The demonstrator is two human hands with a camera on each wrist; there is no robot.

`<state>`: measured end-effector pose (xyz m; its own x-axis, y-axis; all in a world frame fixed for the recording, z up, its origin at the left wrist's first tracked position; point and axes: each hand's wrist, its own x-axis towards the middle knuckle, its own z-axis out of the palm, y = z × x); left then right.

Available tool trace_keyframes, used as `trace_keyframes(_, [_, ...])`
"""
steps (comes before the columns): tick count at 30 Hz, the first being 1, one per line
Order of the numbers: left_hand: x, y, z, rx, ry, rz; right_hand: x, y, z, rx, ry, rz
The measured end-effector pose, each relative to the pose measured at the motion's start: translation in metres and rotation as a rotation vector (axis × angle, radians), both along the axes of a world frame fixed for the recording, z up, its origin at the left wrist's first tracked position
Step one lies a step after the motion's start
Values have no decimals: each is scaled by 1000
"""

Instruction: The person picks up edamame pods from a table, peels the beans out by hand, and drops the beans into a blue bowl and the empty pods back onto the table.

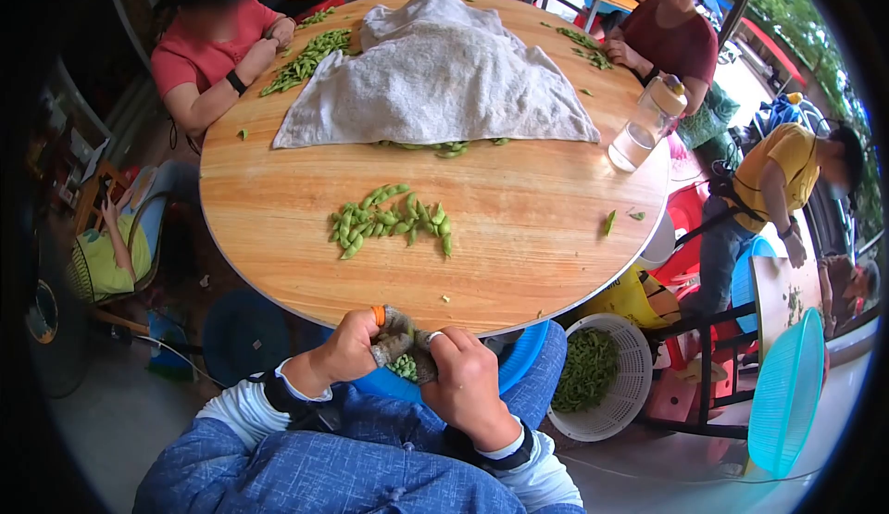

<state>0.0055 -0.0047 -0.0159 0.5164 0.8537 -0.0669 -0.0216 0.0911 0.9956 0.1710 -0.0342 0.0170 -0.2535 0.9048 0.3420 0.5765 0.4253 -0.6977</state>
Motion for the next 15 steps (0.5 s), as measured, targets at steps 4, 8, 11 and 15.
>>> trace_keyframes(4, [-4, 2, -1, -34, -20, -58, 0, 2, -2, -28, 12, 16])
trace_keyframes(8, [0, -2, -2, 25, -58, -28, 5, 4, -19, -171, 185, -5])
trace_keyframes(11, [-1, -2, 2, -46, -59, -41, 10, 4, -24, -309, 350, 14])
trace_keyframes(15, [0, 0, 11, -280, -75, -27, 6, 3, -13, -162, 207, 14])
